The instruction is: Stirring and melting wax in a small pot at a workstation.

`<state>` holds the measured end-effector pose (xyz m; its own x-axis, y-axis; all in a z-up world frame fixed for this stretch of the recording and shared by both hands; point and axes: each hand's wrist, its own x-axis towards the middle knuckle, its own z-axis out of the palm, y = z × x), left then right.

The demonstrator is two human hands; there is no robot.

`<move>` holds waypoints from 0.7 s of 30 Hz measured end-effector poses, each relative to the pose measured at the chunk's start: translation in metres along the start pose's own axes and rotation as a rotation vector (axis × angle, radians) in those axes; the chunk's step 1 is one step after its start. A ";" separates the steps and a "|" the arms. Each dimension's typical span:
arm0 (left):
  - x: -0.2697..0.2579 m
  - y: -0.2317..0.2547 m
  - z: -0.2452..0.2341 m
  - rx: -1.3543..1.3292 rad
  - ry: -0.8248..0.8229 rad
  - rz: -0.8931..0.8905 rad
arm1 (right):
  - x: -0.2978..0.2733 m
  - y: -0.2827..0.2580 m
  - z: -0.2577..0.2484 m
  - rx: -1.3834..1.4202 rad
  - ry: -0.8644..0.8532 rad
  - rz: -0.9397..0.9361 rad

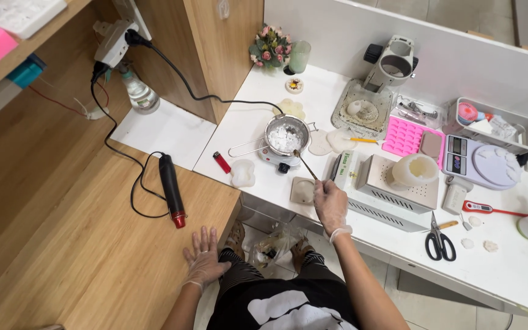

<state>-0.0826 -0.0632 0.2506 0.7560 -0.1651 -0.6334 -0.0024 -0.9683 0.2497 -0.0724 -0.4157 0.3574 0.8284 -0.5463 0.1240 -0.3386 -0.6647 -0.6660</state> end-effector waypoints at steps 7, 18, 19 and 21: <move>-0.006 0.000 0.000 -0.010 -0.022 -0.007 | -0.006 0.009 0.002 -0.013 0.002 -0.047; 0.000 -0.005 0.007 -0.039 0.002 0.008 | -0.004 0.006 -0.005 -0.012 0.083 -0.020; 0.001 -0.005 0.008 -0.039 0.003 0.009 | -0.004 0.007 -0.005 -0.012 0.084 -0.021; 0.003 -0.006 0.008 -0.030 -0.018 -0.002 | -0.004 0.006 -0.004 -0.004 0.071 -0.107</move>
<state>-0.0851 -0.0595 0.2413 0.7439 -0.1673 -0.6470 0.0184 -0.9626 0.2702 -0.0797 -0.4192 0.3557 0.8261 -0.5068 0.2465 -0.2516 -0.7230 -0.6434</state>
